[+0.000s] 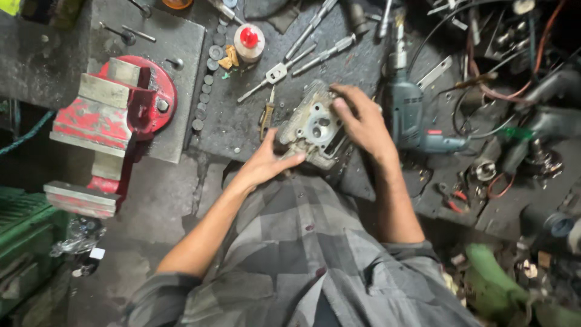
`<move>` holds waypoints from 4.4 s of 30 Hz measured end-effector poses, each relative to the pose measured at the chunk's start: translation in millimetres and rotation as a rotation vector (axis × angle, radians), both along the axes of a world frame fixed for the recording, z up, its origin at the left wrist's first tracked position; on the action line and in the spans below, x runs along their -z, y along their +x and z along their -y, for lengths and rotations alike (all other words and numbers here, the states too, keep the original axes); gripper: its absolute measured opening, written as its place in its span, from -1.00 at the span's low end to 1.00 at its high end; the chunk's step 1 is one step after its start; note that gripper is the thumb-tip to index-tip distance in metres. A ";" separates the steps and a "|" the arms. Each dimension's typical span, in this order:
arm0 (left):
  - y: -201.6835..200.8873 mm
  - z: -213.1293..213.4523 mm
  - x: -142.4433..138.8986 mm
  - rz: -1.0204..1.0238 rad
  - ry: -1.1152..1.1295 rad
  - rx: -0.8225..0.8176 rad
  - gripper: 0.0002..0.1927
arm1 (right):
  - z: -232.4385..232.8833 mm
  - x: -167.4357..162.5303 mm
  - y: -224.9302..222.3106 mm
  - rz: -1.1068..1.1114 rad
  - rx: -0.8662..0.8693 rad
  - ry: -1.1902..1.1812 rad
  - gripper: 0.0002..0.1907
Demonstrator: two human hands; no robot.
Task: The person works on a motorcycle engine cylinder head at a cluttered workbench. They hold and turn the head, fit a valve component into its bore, press and seat parts by hand, wipe the head with a cloth, apply liquid from a bottle onto it, and position the head near a bench vise.
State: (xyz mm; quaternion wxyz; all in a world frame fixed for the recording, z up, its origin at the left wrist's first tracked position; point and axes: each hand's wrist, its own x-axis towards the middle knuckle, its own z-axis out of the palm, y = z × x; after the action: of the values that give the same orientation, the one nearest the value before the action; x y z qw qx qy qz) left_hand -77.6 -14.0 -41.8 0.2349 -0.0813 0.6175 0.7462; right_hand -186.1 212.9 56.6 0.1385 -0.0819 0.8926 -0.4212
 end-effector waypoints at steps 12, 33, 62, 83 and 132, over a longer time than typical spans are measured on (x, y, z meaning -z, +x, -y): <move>-19.2 27.1 -22.1 0.138 0.192 -0.490 -0.58 | -22.4 -54.9 48.9 0.079 0.154 -0.423 -0.62; -67.1 -35.3 -160.8 -0.527 0.689 0.521 -0.29 | 26.9 -116.3 127.7 -0.952 0.037 -0.609 0.03; 34.0 -32.0 -487.1 -1.923 -0.472 -0.344 -0.11 | 27.0 -352.0 80.5 -1.726 -0.070 -1.123 -0.18; 16.7 -18.6 -578.5 -1.821 -0.652 0.318 -0.12 | 4.7 -348.7 86.4 -1.727 0.043 -1.076 -0.23; 36.1 -44.1 -550.4 -1.841 -1.058 0.303 -0.17 | 4.0 -314.3 104.6 -1.579 0.013 -1.146 -0.23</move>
State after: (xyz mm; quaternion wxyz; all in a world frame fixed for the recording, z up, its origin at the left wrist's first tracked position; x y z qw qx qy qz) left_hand -41.5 30.1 508.7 -0.2957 0.4986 0.8058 0.1212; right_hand -81.5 208.9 370.8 -0.5628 -0.3906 0.3887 -0.6161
